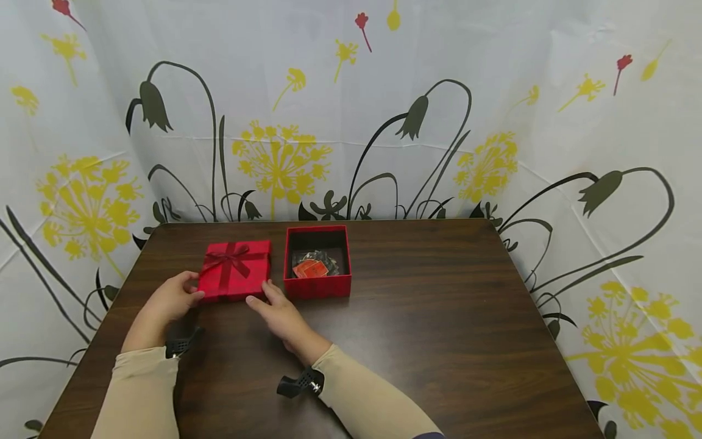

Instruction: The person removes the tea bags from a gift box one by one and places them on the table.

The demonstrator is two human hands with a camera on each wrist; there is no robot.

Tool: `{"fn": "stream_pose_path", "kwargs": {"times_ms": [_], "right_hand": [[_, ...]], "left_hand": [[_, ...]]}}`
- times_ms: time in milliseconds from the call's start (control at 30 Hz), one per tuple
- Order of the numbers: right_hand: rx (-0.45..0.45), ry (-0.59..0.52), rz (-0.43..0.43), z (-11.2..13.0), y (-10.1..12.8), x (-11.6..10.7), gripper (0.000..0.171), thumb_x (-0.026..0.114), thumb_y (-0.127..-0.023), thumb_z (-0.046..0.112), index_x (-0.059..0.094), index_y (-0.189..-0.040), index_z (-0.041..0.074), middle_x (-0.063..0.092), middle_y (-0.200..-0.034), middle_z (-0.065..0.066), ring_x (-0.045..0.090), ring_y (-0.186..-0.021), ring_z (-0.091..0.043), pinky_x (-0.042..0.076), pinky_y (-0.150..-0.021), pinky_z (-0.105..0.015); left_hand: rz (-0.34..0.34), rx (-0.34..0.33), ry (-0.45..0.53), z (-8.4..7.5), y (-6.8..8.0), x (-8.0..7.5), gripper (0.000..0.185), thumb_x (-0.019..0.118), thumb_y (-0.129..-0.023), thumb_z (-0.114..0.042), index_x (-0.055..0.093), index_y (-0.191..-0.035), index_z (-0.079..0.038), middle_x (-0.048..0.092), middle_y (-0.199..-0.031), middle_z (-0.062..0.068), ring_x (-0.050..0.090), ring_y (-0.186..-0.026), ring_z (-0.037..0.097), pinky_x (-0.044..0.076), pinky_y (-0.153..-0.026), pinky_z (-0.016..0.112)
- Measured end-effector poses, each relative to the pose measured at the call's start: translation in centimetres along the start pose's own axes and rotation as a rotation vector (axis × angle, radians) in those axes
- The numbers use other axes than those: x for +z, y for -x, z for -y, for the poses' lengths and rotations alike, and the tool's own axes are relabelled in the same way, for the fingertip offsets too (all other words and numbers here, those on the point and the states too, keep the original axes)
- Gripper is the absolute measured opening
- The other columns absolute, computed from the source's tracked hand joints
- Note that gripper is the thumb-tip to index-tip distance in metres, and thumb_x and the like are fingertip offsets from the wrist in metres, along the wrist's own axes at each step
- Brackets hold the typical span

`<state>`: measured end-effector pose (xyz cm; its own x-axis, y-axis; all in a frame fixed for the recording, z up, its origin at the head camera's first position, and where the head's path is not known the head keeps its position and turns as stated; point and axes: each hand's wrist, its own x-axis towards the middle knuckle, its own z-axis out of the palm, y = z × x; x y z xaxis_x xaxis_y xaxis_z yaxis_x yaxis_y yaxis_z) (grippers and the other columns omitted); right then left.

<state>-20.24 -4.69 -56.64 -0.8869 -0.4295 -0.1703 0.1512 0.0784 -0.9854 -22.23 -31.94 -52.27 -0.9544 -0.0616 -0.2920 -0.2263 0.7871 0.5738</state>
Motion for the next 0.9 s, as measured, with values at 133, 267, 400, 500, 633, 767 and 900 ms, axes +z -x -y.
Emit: {"fn": "stream_pose_path", "kwargs": {"times_ms": [133,267,400,500,633,767,900], "right_hand": [[0.003,-0.019,0.007,-0.48,-0.38,-0.02,0.07,0.064,-0.11,0.03,0.036,-0.17,0.006,0.025,-0.182,-0.01,0.017,-0.171,-0.028,0.019,-0.138,-0.052],[0.017,0.031,0.004,-0.73,-0.36,0.01,0.069,0.061,-0.112,0.034,0.035,-0.171,0.011,0.023,-0.183,-0.007,0.017,-0.171,-0.027,0.018,-0.138,-0.054],[0.022,0.075,-0.015,-0.54,-0.24,0.15,0.07,0.054,-0.114,0.046,0.033,-0.173,0.016,0.021,-0.183,-0.006,0.017,-0.171,-0.029,0.018,-0.137,-0.057],[0.021,0.107,-0.013,-0.43,-0.17,0.27,0.074,0.053,-0.113,0.052,0.03,-0.174,0.017,0.017,-0.184,-0.007,0.015,-0.171,-0.03,0.017,-0.137,-0.058],[0.015,0.175,0.005,-0.42,-0.16,0.31,0.078,0.052,-0.112,0.055,0.026,-0.175,0.016,0.013,-0.185,-0.01,0.013,-0.171,-0.032,0.018,-0.137,-0.059],[0.013,0.253,0.003,-0.34,-0.15,0.3,0.081,0.051,-0.111,0.059,0.027,-0.174,0.014,0.014,-0.184,-0.012,0.015,-0.171,-0.034,0.02,-0.136,-0.06],[0.038,0.306,0.005,0.24,0.28,0.48,0.082,0.052,-0.111,0.058,0.027,-0.174,0.012,0.016,-0.183,-0.014,0.018,-0.17,-0.035,0.022,-0.136,-0.059]], "left_hand": [[0.006,-0.04,-0.025,-0.19,-0.31,0.41,0.057,0.065,-0.107,-0.012,0.042,-0.152,0.013,0.064,-0.126,0.038,0.064,-0.107,0.047,0.056,-0.094,0.06],[0.012,-0.061,-0.015,-0.2,-0.23,0.59,0.058,0.064,-0.107,-0.013,0.041,-0.154,0.012,0.063,-0.131,0.04,0.064,-0.112,0.05,0.056,-0.097,0.062],[0.008,-0.062,-0.001,-0.38,-0.18,0.48,0.059,0.063,-0.108,-0.015,0.04,-0.155,0.013,0.062,-0.133,0.041,0.065,-0.114,0.051,0.056,-0.096,0.062],[0.016,-0.055,0.004,-0.38,-0.06,0.46,0.06,0.063,-0.109,-0.016,0.039,-0.155,0.014,0.062,-0.132,0.041,0.065,-0.113,0.05,0.056,-0.096,0.061],[0.024,-0.054,0.012,-0.35,0.04,0.52,0.059,0.062,-0.109,-0.016,0.039,-0.154,0.014,0.063,-0.131,0.04,0.065,-0.111,0.049,0.056,-0.095,0.061],[0.016,-0.053,0.018,-0.47,0.03,0.59,0.059,0.062,-0.108,-0.015,0.039,-0.154,0.014,0.063,-0.132,0.041,0.065,-0.112,0.049,0.056,-0.098,0.062],[0.018,-0.059,0.022,-0.64,0.14,0.62,0.06,0.062,-0.109,-0.016,0.039,-0.155,0.014,0.062,-0.134,0.041,0.065,-0.116,0.051,0.055,-0.101,0.064]]}}
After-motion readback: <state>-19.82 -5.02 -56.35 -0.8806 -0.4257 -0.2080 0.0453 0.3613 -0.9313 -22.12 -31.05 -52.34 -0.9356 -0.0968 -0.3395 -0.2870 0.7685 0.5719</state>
